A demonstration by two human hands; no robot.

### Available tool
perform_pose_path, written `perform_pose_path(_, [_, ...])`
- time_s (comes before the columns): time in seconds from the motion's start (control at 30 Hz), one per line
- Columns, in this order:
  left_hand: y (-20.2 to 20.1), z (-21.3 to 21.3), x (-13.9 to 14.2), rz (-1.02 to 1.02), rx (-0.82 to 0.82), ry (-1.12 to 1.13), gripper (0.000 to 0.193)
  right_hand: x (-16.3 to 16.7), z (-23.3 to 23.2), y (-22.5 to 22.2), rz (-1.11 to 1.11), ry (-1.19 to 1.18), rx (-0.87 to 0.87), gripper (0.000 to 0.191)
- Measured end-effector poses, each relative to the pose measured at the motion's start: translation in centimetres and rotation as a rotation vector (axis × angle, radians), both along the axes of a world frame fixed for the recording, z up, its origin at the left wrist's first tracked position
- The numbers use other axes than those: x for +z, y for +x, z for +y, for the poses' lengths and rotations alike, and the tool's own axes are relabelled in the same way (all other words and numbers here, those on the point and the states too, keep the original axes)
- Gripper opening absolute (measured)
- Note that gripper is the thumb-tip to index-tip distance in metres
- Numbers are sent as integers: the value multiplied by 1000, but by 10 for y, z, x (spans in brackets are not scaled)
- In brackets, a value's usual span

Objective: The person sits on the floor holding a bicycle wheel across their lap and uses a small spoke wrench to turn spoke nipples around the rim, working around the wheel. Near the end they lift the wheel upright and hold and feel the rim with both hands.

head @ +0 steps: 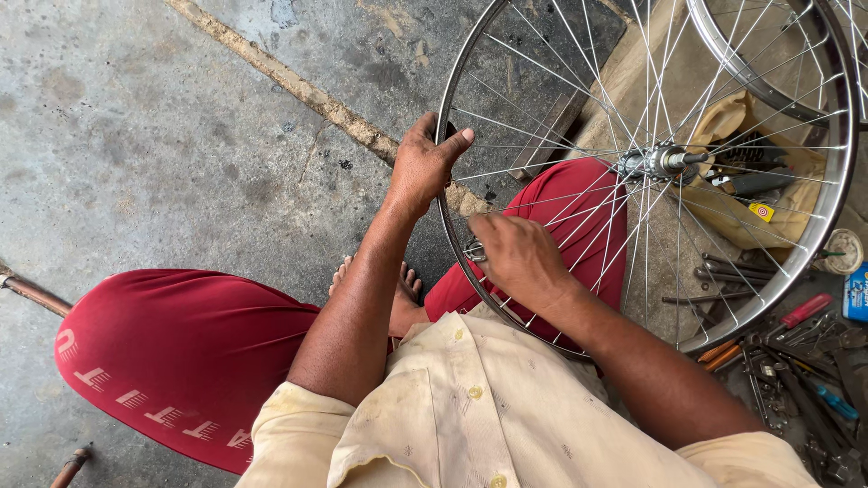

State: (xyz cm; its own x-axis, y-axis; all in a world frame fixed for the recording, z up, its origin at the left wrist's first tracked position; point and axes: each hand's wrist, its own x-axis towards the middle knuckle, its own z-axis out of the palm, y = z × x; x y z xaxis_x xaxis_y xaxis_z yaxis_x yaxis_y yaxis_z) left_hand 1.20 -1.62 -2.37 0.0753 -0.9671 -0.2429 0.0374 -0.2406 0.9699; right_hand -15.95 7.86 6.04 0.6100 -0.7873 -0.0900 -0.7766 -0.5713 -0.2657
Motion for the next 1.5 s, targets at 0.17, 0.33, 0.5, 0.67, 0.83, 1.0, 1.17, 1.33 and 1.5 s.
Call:
perform_pose_path(0.17, [5,3,5,19,13,60,52,4,-1,-7,-130,60,88,37])
perform_pose_path(0.33, [5,3,5,-20,-24,43,55,8,0,-17,-261,147,62,31])
perform_pose_path(0.5, [-1,0,3,-29,-8,48,57,-10,0,-3,70,-54,-20,37])
perform_pose_path(0.67, [3,1,1,6,17,34,60,2,0,-6,-112,69,52,36])
perform_pose_path(0.83, [2,3,3,-27,-12,18,51,16,2,-15,-244,52,108,35])
perform_pose_path(1.0, [1,1,6,-38,-19,35,53,-3,1,-7,-55,-14,-21,52])
perform_pose_path(1.17, [1,4,6,34,4,43,58,-4,-2,-3,75,19,49,39])
perform_pose_path(1.33, [3,3,6,-8,5,21,55,17,3,-12,-219,23,141,41])
perform_pose_path(1.5, [1,4,5,-2,-16,65,55,16,5,-10,-161,182,20,26])
